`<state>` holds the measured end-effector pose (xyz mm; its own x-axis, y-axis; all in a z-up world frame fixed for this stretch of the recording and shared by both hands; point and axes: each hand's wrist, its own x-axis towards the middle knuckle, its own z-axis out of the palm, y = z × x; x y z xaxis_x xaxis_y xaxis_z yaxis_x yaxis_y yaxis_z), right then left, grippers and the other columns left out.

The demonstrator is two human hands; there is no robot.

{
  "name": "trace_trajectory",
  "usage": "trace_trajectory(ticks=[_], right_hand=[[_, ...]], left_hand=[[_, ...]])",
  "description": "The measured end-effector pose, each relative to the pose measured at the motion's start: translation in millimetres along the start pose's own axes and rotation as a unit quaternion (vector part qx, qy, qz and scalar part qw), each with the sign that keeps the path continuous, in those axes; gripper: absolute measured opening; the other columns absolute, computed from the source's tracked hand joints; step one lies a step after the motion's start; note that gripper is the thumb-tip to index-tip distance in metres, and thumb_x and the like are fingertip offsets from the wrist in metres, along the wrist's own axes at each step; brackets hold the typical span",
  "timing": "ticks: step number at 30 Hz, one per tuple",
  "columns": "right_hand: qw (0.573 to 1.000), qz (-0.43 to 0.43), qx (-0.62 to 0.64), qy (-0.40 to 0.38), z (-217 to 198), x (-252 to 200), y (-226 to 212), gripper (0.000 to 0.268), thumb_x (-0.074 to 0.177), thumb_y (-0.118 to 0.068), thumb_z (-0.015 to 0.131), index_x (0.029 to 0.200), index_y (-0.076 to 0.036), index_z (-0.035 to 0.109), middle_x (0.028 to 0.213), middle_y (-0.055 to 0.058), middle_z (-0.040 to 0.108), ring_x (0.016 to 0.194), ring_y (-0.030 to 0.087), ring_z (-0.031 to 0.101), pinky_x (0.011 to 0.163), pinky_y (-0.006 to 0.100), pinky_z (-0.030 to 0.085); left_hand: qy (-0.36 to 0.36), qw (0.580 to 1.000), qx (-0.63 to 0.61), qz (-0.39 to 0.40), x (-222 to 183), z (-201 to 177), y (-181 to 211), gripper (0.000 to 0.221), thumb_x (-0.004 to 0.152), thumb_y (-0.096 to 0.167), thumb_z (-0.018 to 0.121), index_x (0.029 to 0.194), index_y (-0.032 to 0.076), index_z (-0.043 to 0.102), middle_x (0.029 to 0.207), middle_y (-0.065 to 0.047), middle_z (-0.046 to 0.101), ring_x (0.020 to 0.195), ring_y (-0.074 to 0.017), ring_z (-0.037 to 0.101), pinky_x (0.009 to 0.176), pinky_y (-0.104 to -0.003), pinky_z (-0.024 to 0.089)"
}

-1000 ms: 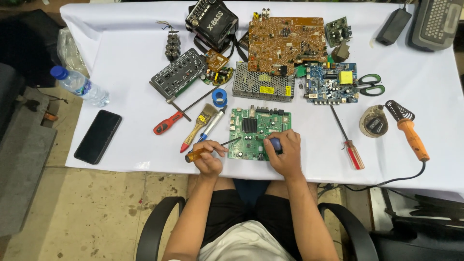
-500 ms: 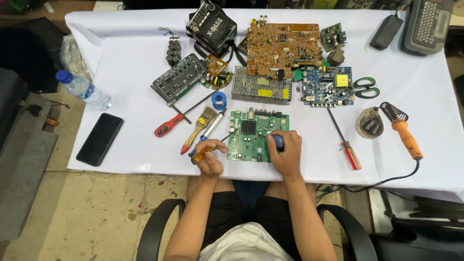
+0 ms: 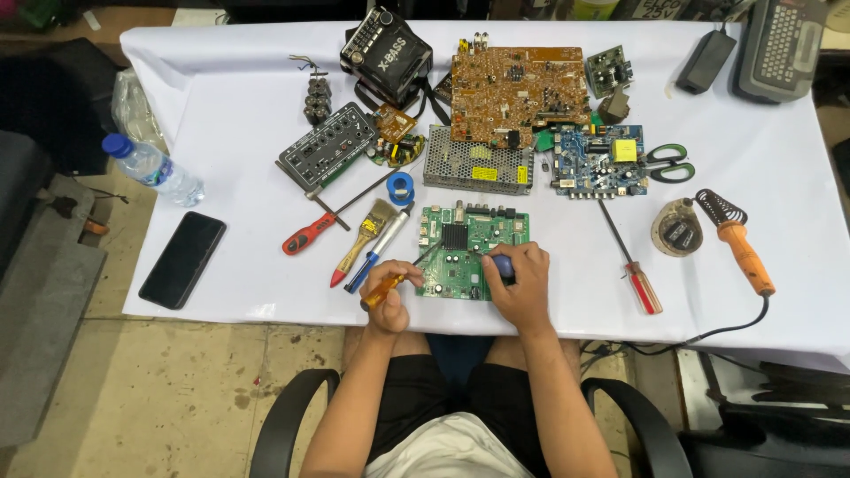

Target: The person is unscrewing components from a circuit board and using a precision tool to probe or adjust parts on the board at a repair bench.

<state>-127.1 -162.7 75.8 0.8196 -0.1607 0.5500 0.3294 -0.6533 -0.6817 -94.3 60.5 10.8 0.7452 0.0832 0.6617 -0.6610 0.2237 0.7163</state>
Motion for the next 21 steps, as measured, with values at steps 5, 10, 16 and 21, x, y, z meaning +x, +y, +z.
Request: trace_trajectory(ticks=[5,10,16,21], right_hand=[[1.000,0.001,-0.005,0.004,1,1,0,0.011,0.096,-0.028,0.076,0.100,-0.018,0.072,0.087,-0.004,0.067,0.086,0.016,0.060,0.092,0.034,0.038],[0.999,-0.034,-0.024,-0.010,1,2,1,0.016,0.094,-0.028,0.079,0.103,-0.017,0.072,0.088,-0.003,0.068,0.086,0.016,0.060,0.093,0.034,0.038],[0.999,-0.031,-0.015,-0.005,2,2,2,0.020,0.091,-0.030,0.082,0.104,-0.016,0.073,0.085,-0.003,0.067,0.085,0.016,0.060,0.092,0.034,0.038],[0.999,-0.026,-0.001,0.039,1,0,4,0.022,0.092,-0.024,0.081,0.108,-0.013,0.070,0.096,0.000,0.070,0.087,0.019,0.061,0.089,0.037,0.039]], left_hand=[[-0.023,0.999,-0.024,-0.020,3,6,4,0.048,0.101,0.045,0.051,0.098,-0.003,0.057,0.083,-0.023,0.073,0.062,-0.0266,0.072,0.061,-0.036,0.060],[-0.040,0.997,-0.053,-0.035,4,6,5,0.047,0.099,0.044,0.053,0.098,-0.003,0.059,0.081,-0.023,0.072,0.061,-0.0271,0.071,0.058,-0.036,0.058],[-0.006,0.996,-0.072,-0.045,-7,-2,-7,0.048,0.100,0.045,0.050,0.100,-0.003,0.056,0.076,-0.023,0.072,0.056,-0.0264,0.070,0.054,-0.034,0.058],[0.013,0.996,-0.076,-0.036,-6,4,-4,0.046,0.100,0.041,0.051,0.101,-0.004,0.056,0.078,-0.025,0.073,0.059,-0.0285,0.071,0.058,-0.037,0.060]])
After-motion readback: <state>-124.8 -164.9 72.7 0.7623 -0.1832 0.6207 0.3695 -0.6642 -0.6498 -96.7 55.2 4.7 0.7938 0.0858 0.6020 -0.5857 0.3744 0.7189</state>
